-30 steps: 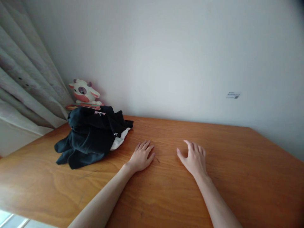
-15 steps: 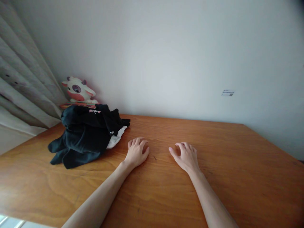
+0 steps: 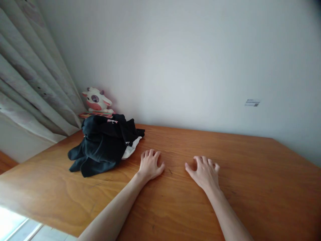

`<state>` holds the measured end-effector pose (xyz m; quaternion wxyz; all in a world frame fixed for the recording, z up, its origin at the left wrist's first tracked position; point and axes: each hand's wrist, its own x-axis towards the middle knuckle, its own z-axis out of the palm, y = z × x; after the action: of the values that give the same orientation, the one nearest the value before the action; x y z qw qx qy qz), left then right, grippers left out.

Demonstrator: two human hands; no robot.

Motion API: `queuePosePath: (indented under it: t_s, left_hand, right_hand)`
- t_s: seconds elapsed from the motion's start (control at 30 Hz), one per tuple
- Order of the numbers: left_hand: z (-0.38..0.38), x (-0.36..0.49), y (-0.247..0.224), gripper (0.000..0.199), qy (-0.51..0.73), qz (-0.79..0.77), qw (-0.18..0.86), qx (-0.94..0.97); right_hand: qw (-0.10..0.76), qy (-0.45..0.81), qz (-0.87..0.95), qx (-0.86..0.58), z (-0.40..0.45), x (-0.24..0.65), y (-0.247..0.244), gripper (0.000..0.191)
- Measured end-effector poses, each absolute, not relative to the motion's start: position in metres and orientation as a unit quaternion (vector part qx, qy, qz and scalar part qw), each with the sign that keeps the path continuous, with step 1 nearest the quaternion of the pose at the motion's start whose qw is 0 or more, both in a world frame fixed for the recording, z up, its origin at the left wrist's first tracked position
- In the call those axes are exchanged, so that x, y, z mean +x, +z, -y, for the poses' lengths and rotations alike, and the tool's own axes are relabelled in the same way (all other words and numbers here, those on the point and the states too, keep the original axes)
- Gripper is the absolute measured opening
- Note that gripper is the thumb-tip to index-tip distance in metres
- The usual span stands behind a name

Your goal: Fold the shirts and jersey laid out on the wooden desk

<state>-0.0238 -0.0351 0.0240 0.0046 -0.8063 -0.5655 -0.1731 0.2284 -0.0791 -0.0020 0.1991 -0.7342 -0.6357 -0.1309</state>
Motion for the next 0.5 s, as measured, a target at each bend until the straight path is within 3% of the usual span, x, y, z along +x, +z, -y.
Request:
queuePosePath:
  t_s: [0.1, 0.23, 0.4, 0.5]
  left_hand:
    - [0.033, -0.026, 0.026, 0.049, -0.193, 0.563, 0.008, -0.803]
    - [0.032, -0.027, 0.026, 0.033, -0.177, 0.558, 0.032, -0.810]
    - [0.033, -0.026, 0.024, 0.034, -0.188, 0.554, 0.022, -0.811]
    - [0.035, -0.025, 0.024, 0.035, -0.206, 0.569, 0.028, -0.796]
  right_hand:
    - [0.224, -0.142, 0.636, -0.725, 0.079, 0.231, -0.002, 0.053]
    - [0.194, -0.152, 0.633, -0.734, 0.080, 0.231, -0.002, 0.039]
    - [0.214, -0.162, 0.627, -0.731, 0.077, 0.232, -0.014, 0.061]
    - [0.218, -0.188, 0.644, -0.709, 0.073, 0.235, -0.024, 0.051]
